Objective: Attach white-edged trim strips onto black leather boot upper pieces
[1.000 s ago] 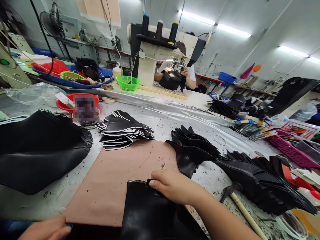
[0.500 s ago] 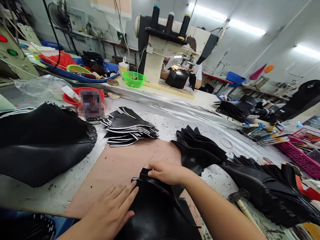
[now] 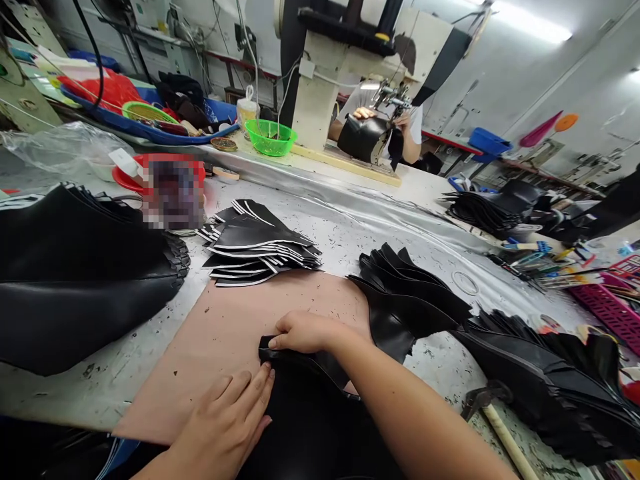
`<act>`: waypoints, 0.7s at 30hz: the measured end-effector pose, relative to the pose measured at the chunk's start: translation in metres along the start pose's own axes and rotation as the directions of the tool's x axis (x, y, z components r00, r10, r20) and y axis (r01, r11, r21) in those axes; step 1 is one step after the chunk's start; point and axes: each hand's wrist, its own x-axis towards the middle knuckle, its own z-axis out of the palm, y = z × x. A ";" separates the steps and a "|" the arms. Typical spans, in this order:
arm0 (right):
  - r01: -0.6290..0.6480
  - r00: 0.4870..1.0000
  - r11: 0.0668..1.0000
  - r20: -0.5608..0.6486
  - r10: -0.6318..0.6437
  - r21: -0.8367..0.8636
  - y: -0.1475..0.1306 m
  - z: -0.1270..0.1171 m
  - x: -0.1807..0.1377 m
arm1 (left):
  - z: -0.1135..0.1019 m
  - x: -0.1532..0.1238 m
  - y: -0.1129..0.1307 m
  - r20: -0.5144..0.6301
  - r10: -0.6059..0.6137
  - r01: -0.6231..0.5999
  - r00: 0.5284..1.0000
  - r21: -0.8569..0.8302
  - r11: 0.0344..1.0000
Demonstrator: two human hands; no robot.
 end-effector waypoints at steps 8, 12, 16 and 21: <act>-0.037 0.999 0.999 -0.027 0.036 -0.029 0.001 0.002 -0.001 | -0.006 0.005 -0.003 -0.054 0.020 -0.019 0.998 0.015 1.000; -0.035 0.999 0.999 -0.038 0.034 -0.035 0.001 0.004 0.000 | -0.003 0.004 -0.004 -0.035 0.017 -0.017 0.999 0.017 1.000; -0.031 0.998 0.999 -0.047 0.029 -0.043 0.003 0.003 0.001 | 0.002 0.002 -0.008 -0.012 0.056 -0.056 0.998 -0.007 0.998; -0.014 0.998 0.999 -0.068 0.011 -0.046 0.014 -0.002 -0.004 | 0.007 0.002 -0.012 0.017 0.109 -0.108 0.994 -0.019 0.994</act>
